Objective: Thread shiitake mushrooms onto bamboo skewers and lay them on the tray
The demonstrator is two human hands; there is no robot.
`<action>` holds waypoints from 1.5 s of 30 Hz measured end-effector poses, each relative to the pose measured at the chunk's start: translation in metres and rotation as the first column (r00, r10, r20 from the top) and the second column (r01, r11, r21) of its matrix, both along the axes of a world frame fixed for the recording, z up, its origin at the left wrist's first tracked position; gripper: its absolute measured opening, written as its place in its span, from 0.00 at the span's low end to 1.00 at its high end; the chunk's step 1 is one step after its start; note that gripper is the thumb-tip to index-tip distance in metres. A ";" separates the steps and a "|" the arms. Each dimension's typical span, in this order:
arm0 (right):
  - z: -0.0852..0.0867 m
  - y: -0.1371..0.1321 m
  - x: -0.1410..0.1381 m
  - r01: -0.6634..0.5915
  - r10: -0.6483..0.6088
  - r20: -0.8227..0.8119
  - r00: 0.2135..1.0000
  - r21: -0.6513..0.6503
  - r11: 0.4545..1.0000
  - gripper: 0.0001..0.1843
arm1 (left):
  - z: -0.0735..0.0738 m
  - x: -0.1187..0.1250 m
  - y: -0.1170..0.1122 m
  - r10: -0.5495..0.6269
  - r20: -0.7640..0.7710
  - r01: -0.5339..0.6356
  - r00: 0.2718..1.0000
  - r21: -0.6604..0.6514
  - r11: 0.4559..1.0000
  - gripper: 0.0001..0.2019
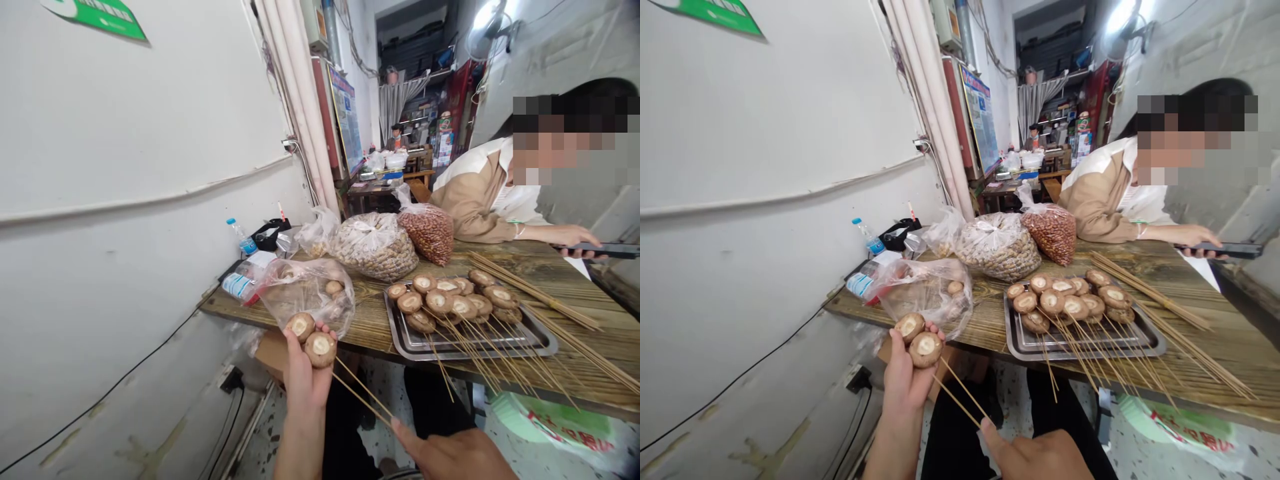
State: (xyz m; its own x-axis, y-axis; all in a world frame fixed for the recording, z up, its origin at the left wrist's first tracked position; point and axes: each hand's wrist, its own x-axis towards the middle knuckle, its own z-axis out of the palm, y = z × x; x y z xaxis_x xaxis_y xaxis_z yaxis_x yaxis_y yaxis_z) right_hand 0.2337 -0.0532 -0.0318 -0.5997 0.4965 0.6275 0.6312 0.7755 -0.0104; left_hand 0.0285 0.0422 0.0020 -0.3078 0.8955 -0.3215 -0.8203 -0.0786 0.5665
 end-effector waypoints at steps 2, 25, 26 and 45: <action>0.004 0.001 -0.002 0.027 -0.027 0.027 0.999 0.033 0.999 0.21 | 0.003 0.005 -0.001 0.011 -0.023 -0.012 1.000 -0.016 1.000 0.19; 0.002 0.004 -0.007 0.052 -0.054 0.032 0.998 0.075 0.996 0.21 | 0.009 0.009 0.002 0.050 -0.007 -0.050 0.999 -0.020 0.999 0.20; 0.001 0.004 -0.007 0.059 -0.062 0.030 0.998 0.087 0.994 0.21 | 0.009 0.008 0.002 0.049 -0.001 -0.049 0.999 -0.013 0.999 0.20; 0.011 0.008 -0.006 0.051 -0.056 0.103 0.993 0.045 0.998 0.23 | 0.007 0.015 -0.003 0.074 -0.092 -0.069 0.993 0.049 0.996 0.19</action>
